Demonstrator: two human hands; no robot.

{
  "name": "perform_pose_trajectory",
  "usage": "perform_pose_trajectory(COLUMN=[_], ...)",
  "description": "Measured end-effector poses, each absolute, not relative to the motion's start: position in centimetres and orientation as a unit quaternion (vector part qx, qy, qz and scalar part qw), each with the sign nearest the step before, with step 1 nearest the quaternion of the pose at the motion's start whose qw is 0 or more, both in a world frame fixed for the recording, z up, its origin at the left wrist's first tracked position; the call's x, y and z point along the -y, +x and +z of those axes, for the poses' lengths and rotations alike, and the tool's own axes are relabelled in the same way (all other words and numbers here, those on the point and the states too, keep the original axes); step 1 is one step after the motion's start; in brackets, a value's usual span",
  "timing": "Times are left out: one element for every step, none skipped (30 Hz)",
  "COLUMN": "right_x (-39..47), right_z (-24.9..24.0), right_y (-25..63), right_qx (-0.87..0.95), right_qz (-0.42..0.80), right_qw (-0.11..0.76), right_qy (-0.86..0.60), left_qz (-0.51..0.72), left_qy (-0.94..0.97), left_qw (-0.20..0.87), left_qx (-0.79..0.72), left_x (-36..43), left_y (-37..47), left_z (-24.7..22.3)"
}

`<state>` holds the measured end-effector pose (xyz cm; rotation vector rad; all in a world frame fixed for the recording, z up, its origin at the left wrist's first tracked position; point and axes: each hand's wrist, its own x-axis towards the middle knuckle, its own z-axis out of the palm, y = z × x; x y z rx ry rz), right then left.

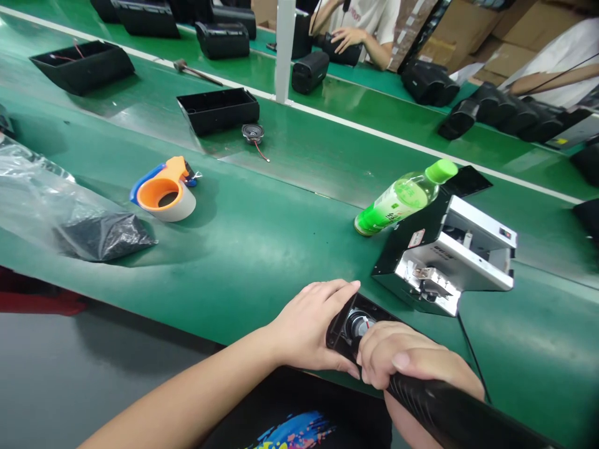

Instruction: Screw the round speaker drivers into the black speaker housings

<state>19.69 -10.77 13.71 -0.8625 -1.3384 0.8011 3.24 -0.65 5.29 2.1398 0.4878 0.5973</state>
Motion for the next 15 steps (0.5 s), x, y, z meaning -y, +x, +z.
perform_pose_trajectory(right_x=[10.6, 10.4, 10.2, 9.8, 9.5, 9.2, 9.1, 9.1, 9.2, 9.5, 9.9, 10.3, 10.8, 11.2, 11.5], right_z=[13.5, 13.4, 13.3, 13.5, 13.9, 14.6, 15.6, 16.9, 18.4, 19.9, 21.2, 22.2, 22.8, 22.9, 22.4], right_y=[19.5, 19.2, 19.1, 19.1, 19.3, 19.8, 20.7, 21.9, 23.5, 25.4, 27.4, 29.7, 32.0, 34.3, 36.4], right_qx=[0.583, 0.578, 0.570, 0.561, 0.553, 0.540, 0.519, 0.497, 0.457, 0.418, 0.399, 0.369, 0.355, 0.341, 0.326], right_qz=[0.346, 0.342, 0.339, 0.337, 0.333, 0.332, 0.335, 0.336, 0.346, 0.344, 0.323, 0.296, 0.257, 0.232, 0.234], right_qw=[0.634, 0.641, 0.647, 0.652, 0.658, 0.667, 0.679, 0.695, 0.718, 0.744, 0.767, 0.787, 0.794, 0.789, 0.763], right_qy=[-0.373, -0.373, -0.376, -0.382, -0.387, -0.392, -0.397, -0.397, -0.396, -0.392, -0.386, -0.396, -0.421, -0.456, -0.507], left_qz=[0.235, 0.231, 0.224, 0.218, 0.212, 0.208, 0.204, 0.199, 0.197, 0.195, 0.195, 0.197, 0.200, 0.203, 0.205], left_qy=[0.855, 0.856, 0.858, 0.859, 0.860, 0.861, 0.861, 0.862, 0.862, 0.863, 0.865, 0.865, 0.865, 0.864, 0.863], left_qw=[0.419, 0.417, 0.416, 0.413, 0.410, 0.405, 0.401, 0.397, 0.392, 0.388, 0.384, 0.380, 0.376, 0.372, 0.369], left_qx=[-0.196, -0.200, -0.203, -0.209, -0.217, -0.227, -0.236, -0.245, -0.252, -0.256, -0.259, -0.262, -0.267, -0.273, -0.278], left_x=[0.7, 0.7, 0.8, 0.8, 0.9, 0.9, 0.9, 1.0, 1.0, 1.0, 1.1, 1.1, 1.2, 1.3, 1.4], left_y=[3.2, 3.2, 3.2, 3.2, 3.1, 3.1, 3.0, 3.0, 2.9, 2.9, 2.8, 2.7, 2.6, 2.5, 2.4], left_z=[5.3, 5.3, 5.3, 5.3, 5.3, 5.2, 5.1, 5.0, 4.9, 4.8, 4.7, 4.4, 4.1, 3.8, 3.3])
